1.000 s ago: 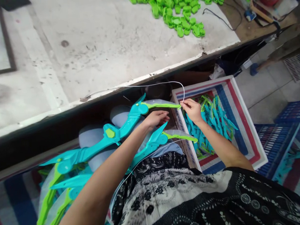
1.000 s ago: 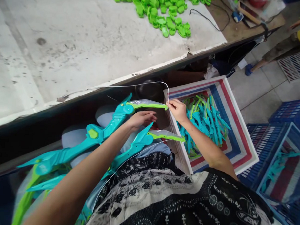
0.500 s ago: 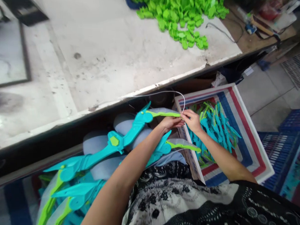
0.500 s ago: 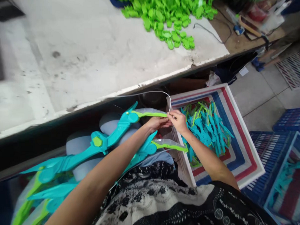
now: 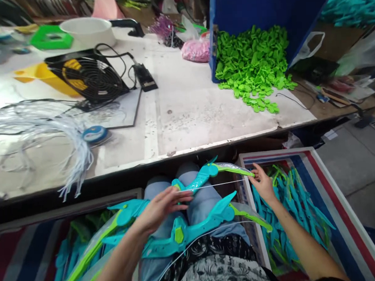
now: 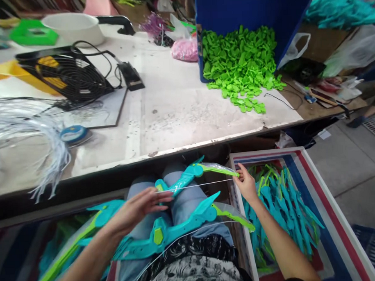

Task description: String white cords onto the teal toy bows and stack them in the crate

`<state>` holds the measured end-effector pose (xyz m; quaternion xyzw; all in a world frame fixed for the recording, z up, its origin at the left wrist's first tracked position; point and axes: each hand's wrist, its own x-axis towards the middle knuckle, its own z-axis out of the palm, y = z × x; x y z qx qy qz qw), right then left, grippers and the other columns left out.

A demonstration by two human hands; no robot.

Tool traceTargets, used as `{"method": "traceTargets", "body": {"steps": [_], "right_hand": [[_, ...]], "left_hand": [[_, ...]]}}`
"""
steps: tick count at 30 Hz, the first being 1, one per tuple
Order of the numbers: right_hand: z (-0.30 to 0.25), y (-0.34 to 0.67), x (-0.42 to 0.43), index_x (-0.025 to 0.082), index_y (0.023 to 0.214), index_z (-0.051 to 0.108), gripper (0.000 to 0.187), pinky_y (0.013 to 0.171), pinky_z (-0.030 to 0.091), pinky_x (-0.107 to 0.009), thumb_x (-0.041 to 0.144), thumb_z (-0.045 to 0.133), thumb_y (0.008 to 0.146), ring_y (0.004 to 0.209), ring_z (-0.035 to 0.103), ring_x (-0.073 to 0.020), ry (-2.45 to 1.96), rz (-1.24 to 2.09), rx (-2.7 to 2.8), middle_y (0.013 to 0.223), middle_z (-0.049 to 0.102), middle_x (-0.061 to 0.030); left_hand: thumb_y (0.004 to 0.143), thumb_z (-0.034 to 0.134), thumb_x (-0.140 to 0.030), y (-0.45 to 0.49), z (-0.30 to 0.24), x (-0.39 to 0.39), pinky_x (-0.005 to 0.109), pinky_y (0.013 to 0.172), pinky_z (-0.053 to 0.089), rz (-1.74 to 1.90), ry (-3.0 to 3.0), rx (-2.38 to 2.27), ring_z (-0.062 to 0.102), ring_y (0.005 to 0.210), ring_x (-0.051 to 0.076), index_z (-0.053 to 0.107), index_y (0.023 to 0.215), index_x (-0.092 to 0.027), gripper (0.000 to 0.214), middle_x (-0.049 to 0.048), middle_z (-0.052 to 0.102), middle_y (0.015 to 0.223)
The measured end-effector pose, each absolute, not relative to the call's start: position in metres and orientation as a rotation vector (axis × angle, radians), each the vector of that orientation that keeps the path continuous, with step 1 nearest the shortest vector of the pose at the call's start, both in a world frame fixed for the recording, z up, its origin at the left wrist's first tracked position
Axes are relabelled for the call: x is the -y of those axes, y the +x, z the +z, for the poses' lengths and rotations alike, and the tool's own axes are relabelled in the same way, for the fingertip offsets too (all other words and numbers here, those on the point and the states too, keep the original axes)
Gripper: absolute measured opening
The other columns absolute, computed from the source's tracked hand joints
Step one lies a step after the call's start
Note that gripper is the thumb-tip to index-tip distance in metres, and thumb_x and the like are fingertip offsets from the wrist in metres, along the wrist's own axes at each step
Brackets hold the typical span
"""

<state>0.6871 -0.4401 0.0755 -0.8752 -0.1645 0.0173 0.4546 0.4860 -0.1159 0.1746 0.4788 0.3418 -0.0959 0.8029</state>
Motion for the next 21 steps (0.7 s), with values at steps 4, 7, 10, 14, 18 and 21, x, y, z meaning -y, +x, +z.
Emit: {"method": "traceTargets", "body": {"steps": [4, 7, 10, 14, 18, 21], "right_hand": [[0.087, 0.692, 0.436, 0.018, 0.129, 0.059, 0.057, 0.064, 0.057, -0.033, 0.041, 0.063, 0.076, 0.06, 0.062, -0.0168, -2.204, 0.058, 0.431, 0.088, 0.072, -0.0062], [0.092, 0.694, 0.433, 0.018, 0.125, 0.062, 0.056, 0.062, 0.056, -0.032, 0.042, 0.061, 0.075, 0.057, 0.059, -0.0162, -2.246, 0.072, 0.475, 0.085, 0.072, -0.0059], [0.093, 0.697, 0.433, 0.016, 0.119, 0.067, 0.053, 0.064, 0.056, -0.033, 0.044, 0.058, 0.074, 0.058, 0.059, -0.0172, -2.314, 0.099, 0.534, 0.084, 0.072, -0.0073], [0.09, 0.7, 0.436, 0.015, 0.109, 0.07, 0.05, 0.069, 0.055, -0.034, 0.047, 0.054, 0.074, 0.069, 0.066, -0.0206, -2.406, 0.111, 0.612, 0.084, 0.072, -0.0088], [0.089, 0.706, 0.439, 0.016, 0.104, 0.071, 0.047, 0.068, 0.054, -0.034, 0.047, 0.051, 0.076, 0.066, 0.065, -0.0201, -2.494, 0.112, 0.681, 0.084, 0.073, -0.0083], [0.099, 0.708, 0.431, 0.016, 0.098, 0.073, 0.043, 0.072, 0.054, -0.039, 0.047, 0.05, 0.079, 0.072, 0.065, -0.0237, -2.592, 0.028, 0.81, 0.087, 0.073, -0.0108]], "left_hand": [[0.065, 0.078, -0.036, 0.418, 0.2, 0.082, 0.044, 0.087, 0.058, 0.216, 0.765, -0.905, 0.066, 0.108, 0.032, 0.062, 0.064, -0.02, 0.023, 0.0098, 0.076, 0.094], [0.065, 0.079, -0.033, 0.395, 0.209, 0.089, 0.039, 0.081, 0.061, 0.43, 0.598, -0.877, 0.068, 0.078, 0.021, 0.05, 0.056, -0.02, 0.033, 0.001, 0.062, 0.06], [0.065, 0.082, -0.028, 0.387, 0.219, 0.101, 0.035, 0.075, 0.063, 0.552, 0.434, -0.803, 0.049, 0.048, 0.009, 0.043, 0.056, -0.02, 0.041, -0.0067, 0.042, 0.049], [0.056, 0.089, -0.023, 0.375, 0.226, 0.097, 0.025, 0.064, 0.062, 0.724, 0.361, -0.841, 0.043, 0.045, 0.006, 0.044, 0.056, -0.018, 0.045, -0.0083, 0.04, 0.05], [0.041, 0.095, -0.036, 0.366, 0.216, 0.097, 0.028, 0.068, 0.062, 0.714, 0.463, -0.91, 0.058, 0.056, 0.011, 0.056, 0.057, -0.015, 0.047, -0.0043, 0.054, 0.055], [0.036, 0.097, -0.039, 0.373, 0.203, 0.112, 0.028, 0.076, 0.061, 0.59, 0.517, -0.929, 0.069, 0.073, 0.018, 0.067, 0.065, -0.013, 0.049, 0.0019, 0.067, 0.066]]}}
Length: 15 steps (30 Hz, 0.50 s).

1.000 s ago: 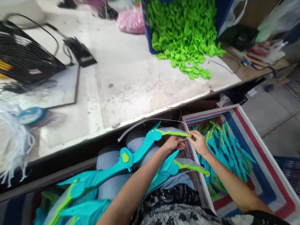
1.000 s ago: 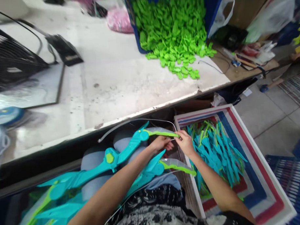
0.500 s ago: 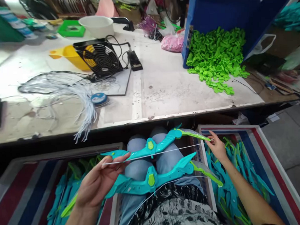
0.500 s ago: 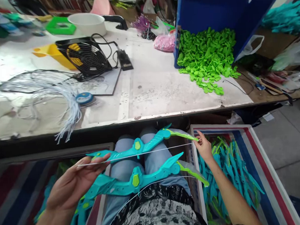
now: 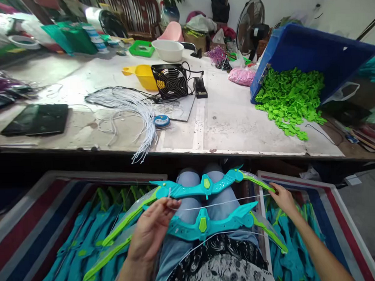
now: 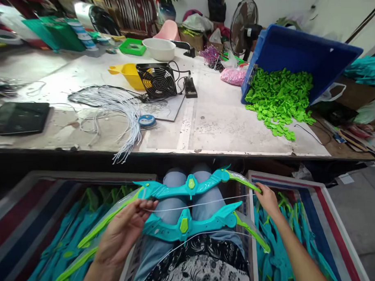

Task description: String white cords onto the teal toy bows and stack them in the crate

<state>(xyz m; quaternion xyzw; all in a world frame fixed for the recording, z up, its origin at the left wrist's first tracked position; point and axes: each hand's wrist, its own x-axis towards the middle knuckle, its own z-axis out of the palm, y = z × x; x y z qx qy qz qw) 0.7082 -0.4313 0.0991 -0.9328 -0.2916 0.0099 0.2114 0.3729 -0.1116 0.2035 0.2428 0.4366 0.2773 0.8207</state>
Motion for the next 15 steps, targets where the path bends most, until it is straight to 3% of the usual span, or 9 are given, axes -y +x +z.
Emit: {"method": "traceTargets", "body": {"steps": [4, 10, 15], "right_hand": [[0.128, 0.689, 0.377, 0.016, 0.1, 0.071, 0.037, 0.086, 0.051, -0.044, 0.044, 0.048, 0.09, 0.093, 0.064, -0.0275, -2.471, -0.224, 1.131, 0.098, 0.071, -0.0137], [0.14, 0.59, 0.232, 0.017, 0.111, 0.067, 0.025, 0.092, 0.049, -0.039, 0.026, 0.05, 0.096, 0.102, 0.06, -0.0234, -1.872, 0.072, 1.893, 0.106, 0.067, -0.0119], [0.124, 0.527, 0.158, 0.011, 0.138, 0.05, 0.053, 0.094, 0.048, -0.045, 0.025, 0.061, 0.089, 0.11, 0.055, -0.0311, -2.047, 0.399, 2.285, 0.118, 0.06, -0.0201]], "left_hand": [[0.036, 0.097, -0.034, 0.387, 0.194, 0.139, 0.026, 0.073, 0.058, 0.466, 0.496, -0.916, 0.071, 0.071, 0.017, 0.072, 0.079, -0.015, 0.053, 0.0012, 0.07, 0.064], [0.052, 0.093, -0.04, 0.389, 0.189, 0.161, 0.026, 0.07, 0.054, 0.276, 0.565, -0.716, 0.069, 0.064, 0.015, 0.06, 0.07, -0.014, 0.046, 0.0031, 0.07, 0.062], [0.064, 0.085, -0.045, 0.387, 0.187, 0.171, 0.029, 0.067, 0.053, 0.256, 0.558, -0.616, 0.065, 0.057, 0.015, 0.051, 0.075, -0.017, 0.046, -0.0014, 0.063, 0.056]]}}
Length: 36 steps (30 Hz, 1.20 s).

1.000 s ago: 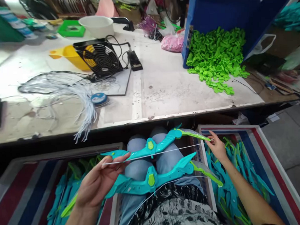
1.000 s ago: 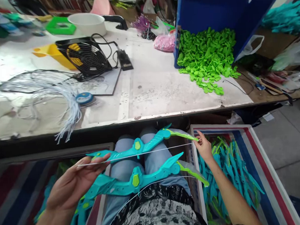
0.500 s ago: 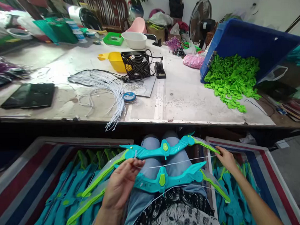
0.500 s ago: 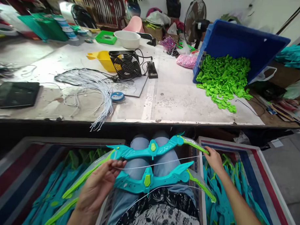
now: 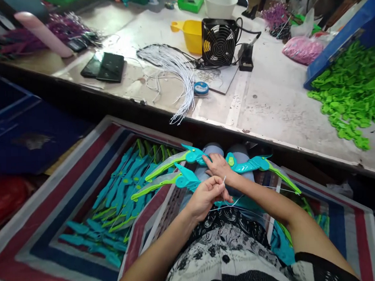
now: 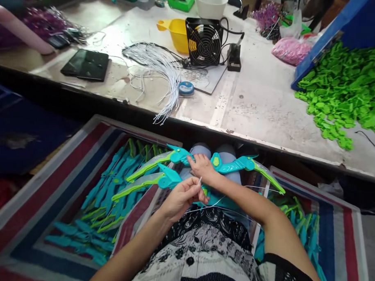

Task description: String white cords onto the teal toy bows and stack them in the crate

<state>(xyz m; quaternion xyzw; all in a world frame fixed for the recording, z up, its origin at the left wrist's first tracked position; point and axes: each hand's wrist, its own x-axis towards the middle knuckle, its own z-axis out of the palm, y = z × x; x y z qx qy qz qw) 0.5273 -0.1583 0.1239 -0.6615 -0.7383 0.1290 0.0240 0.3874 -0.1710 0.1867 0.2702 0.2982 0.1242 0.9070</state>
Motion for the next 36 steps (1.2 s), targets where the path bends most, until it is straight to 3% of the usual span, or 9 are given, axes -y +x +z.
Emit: {"method": "traceTargets", "body": {"steps": [5, 9, 12, 16, 20, 30, 36], "right_hand": [[0.124, 0.53, 0.147, 0.02, 0.149, 0.037, 0.052, 0.088, 0.05, -0.041, 0.019, 0.04, 0.097, 0.105, 0.058, -0.0286, -2.294, 0.527, 2.262, 0.115, 0.059, -0.0185], [0.126, 0.56, 0.152, 0.017, 0.152, 0.032, 0.056, 0.091, 0.05, -0.039, 0.026, 0.043, 0.098, 0.105, 0.06, -0.0257, -2.158, 0.703, 2.209, 0.122, 0.055, -0.0182], [0.125, 0.59, 0.152, 0.018, 0.15, 0.035, 0.057, 0.092, 0.049, -0.037, 0.032, 0.047, 0.097, 0.105, 0.06, -0.023, -1.815, 0.963, 2.105, 0.119, 0.058, -0.0142], [0.122, 0.617, 0.15, 0.018, 0.148, 0.041, 0.061, 0.075, 0.05, -0.028, 0.046, 0.05, 0.095, 0.077, 0.058, -0.0144, -1.439, 1.479, 1.787, 0.094, 0.065, -0.005], [0.116, 0.618, 0.156, 0.017, 0.145, 0.046, 0.072, 0.058, 0.043, -0.023, 0.058, 0.057, 0.087, 0.059, 0.049, -0.0085, -1.267, 1.878, 1.457, 0.076, 0.059, 0.0008], [0.113, 0.611, 0.165, 0.018, 0.137, 0.056, 0.067, 0.058, 0.043, -0.021, 0.054, 0.067, 0.081, 0.06, 0.051, -0.008, -1.229, 1.982, 1.245, 0.079, 0.061, 0.0007], [0.112, 0.61, 0.165, 0.019, 0.14, 0.053, 0.068, 0.058, 0.044, -0.021, 0.053, 0.066, 0.082, 0.06, 0.05, -0.0085, -1.238, 1.977, 1.235, 0.075, 0.06, 0.0016]], "left_hand": [[0.065, 0.084, -0.041, 0.393, 0.19, 0.167, 0.024, 0.058, 0.047, 0.372, 0.557, -0.641, 0.047, 0.048, 0.007, 0.055, 0.071, -0.016, 0.039, -0.0066, 0.048, 0.05], [0.061, 0.085, -0.04, 0.39, 0.196, 0.147, 0.018, 0.045, 0.03, 0.621, 0.627, -0.777, 0.035, 0.045, 0.004, 0.061, 0.069, -0.014, 0.036, -0.0071, 0.041, 0.048], [0.059, 0.085, -0.038, 0.376, 0.203, 0.127, 0.017, 0.043, 0.027, 0.933, 0.697, -0.927, 0.034, 0.044, 0.003, 0.065, 0.07, -0.014, 0.033, -0.0068, 0.042, 0.048], [0.058, 0.084, -0.033, 0.352, 0.211, 0.105, 0.017, 0.04, 0.025, 1.25, 0.749, -1.086, 0.032, 0.041, 0.003, 0.067, 0.07, -0.015, 0.027, -0.008, 0.04, 0.045], [0.056, 0.082, -0.031, 0.346, 0.208, 0.085, 0.018, 0.037, 0.024, 1.376, 0.816, -1.228, 0.033, 0.039, 0.003, 0.068, 0.069, -0.013, 0.026, -0.0069, 0.046, 0.046], [0.07, 0.071, -0.038, 0.355, 0.185, 0.05, 0.019, 0.046, 0.031, 1.352, 1.163, -1.401, 0.04, 0.048, 0.006, 0.071, 0.076, -0.014, 0.025, -0.0031, 0.055, 0.057], [0.07, 0.07, -0.039, 0.355, 0.182, 0.043, 0.02, 0.046, 0.031, 1.3, 1.207, -1.385, 0.038, 0.047, 0.006, 0.07, 0.076, -0.013, 0.026, -0.0034, 0.054, 0.055]]}}
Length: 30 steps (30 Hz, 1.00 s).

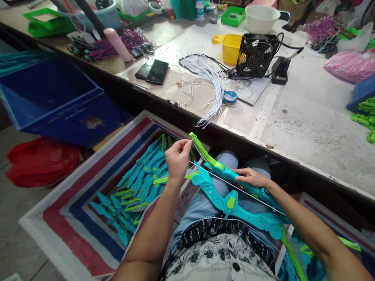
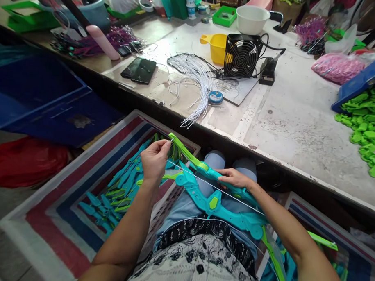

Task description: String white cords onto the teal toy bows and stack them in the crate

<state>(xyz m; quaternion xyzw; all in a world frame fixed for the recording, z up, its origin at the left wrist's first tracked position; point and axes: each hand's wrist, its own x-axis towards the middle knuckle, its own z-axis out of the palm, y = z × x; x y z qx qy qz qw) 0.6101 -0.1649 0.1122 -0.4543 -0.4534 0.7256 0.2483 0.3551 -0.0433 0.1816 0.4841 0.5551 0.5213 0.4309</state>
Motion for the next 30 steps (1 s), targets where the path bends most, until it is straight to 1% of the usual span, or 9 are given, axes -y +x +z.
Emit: {"method": "traceTargets", "body": {"steps": [9, 16, 17, 19, 21, 23, 26, 28, 30], "right_hand": [[0.113, 0.609, 0.165, 0.017, 0.143, 0.049, 0.072, 0.06, 0.043, -0.023, 0.054, 0.065, 0.083, 0.059, 0.05, -0.0096, -1.247, 1.969, 1.253, 0.07, 0.06, 0.0022], [0.11, 0.61, 0.165, 0.019, 0.143, 0.049, 0.071, 0.06, 0.045, -0.023, 0.056, 0.063, 0.084, 0.059, 0.051, -0.0097, -1.273, 1.919, 1.332, 0.073, 0.062, 0.0012], [0.109, 0.609, 0.165, 0.019, 0.143, 0.05, 0.07, 0.06, 0.046, -0.023, 0.056, 0.062, 0.085, 0.06, 0.052, -0.01, -1.282, 1.901, 1.359, 0.074, 0.064, 0.0006], [0.109, 0.607, 0.165, 0.019, 0.142, 0.051, 0.067, 0.062, 0.048, -0.024, 0.055, 0.06, 0.086, 0.064, 0.055, -0.0119, -1.309, 1.847, 1.431, 0.079, 0.067, -0.001], [0.108, 0.605, 0.166, 0.019, 0.141, 0.052, 0.065, 0.065, 0.05, -0.025, 0.054, 0.058, 0.087, 0.071, 0.058, -0.0144, -1.341, 1.779, 1.505, 0.083, 0.069, -0.0024], [0.108, 0.603, 0.169, 0.019, 0.142, 0.05, 0.062, 0.067, 0.051, -0.026, 0.051, 0.054, 0.089, 0.073, 0.06, -0.0155, -1.391, 1.71, 1.572, 0.086, 0.07, -0.003], [0.114, 0.6, 0.172, 0.02, 0.138, 0.055, 0.054, 0.074, 0.053, -0.031, 0.047, 0.051, 0.092, 0.079, 0.064, -0.0177, -1.517, 1.492, 1.799, 0.095, 0.07, -0.0053], [0.124, 0.595, 0.165, 0.019, 0.127, 0.064, 0.045, 0.081, 0.052, -0.035, 0.046, 0.052, 0.093, 0.089, 0.065, -0.0217, -1.606, 1.18, 1.988, 0.104, 0.069, -0.0096], [0.139, 0.582, 0.147, 0.019, 0.117, 0.069, 0.039, 0.085, 0.051, -0.036, 0.045, 0.05, 0.095, 0.095, 0.064, -0.0228, -1.617, 0.848, 2.07, 0.107, 0.067, -0.0122]], "left_hand": [[0.07, 0.069, -0.039, 0.356, 0.181, 0.037, 0.021, 0.048, 0.031, 1.298, 1.212, -1.368, 0.037, 0.048, 0.006, 0.069, 0.075, -0.014, 0.026, -0.0035, 0.052, 0.056], [0.076, 0.065, -0.036, 0.358, 0.18, 0.039, 0.022, 0.053, 0.034, 1.306, 1.355, -1.388, 0.044, 0.055, 0.009, 0.065, 0.074, -0.015, 0.021, -0.0018, 0.055, 0.06], [0.078, 0.063, -0.035, 0.359, 0.18, 0.039, 0.022, 0.054, 0.034, 1.307, 1.386, -1.394, 0.044, 0.055, 0.009, 0.063, 0.076, -0.016, 0.019, -0.0028, 0.053, 0.059], [0.08, 0.062, -0.03, 0.36, 0.181, 0.039, 0.021, 0.055, 0.034, 1.304, 1.444, -1.394, 0.042, 0.053, 0.009, 0.061, 0.087, -0.017, 0.015, -0.0062, 0.047, 0.057], [0.078, 0.066, -0.027, 0.361, 0.181, 0.038, 0.021, 0.055, 0.034, 1.289, 1.482, -1.393, 0.04, 0.051, 0.009, 0.058, 0.101, -0.018, 0.025, -0.0095, 0.039, 0.055], [0.075, 0.07, -0.025, 0.36, 0.18, 0.037, 0.022, 0.055, 0.033, 1.254, 1.501, -1.429, 0.039, 0.05, 0.009, 0.058, 0.106, -0.018, 0.033, -0.0105, 0.036, 0.054], [0.076, 0.067, -0.025, 0.356, 0.175, 0.039, 0.023, 0.055, 0.033, 1.211, 1.504, -1.54, 0.039, 0.05, 0.009, 0.062, 0.094, -0.017, 0.02, -0.0094, 0.036, 0.053], [0.078, 0.062, -0.023, 0.354, 0.172, 0.042, 0.023, 0.055, 0.033, 1.209, 1.494, -1.578, 0.039, 0.05, 0.01, 0.063, 0.091, -0.017, 0.014, -0.009, 0.036, 0.052], [0.079, 0.061, -0.023, 0.352, 0.171, 0.047, 0.023, 0.055, 0.033, 1.223, 1.487, -1.586, 0.039, 0.049, 0.01, 0.062, 0.09, -0.017, 0.013, -0.0089, 0.036, 0.052]]}}
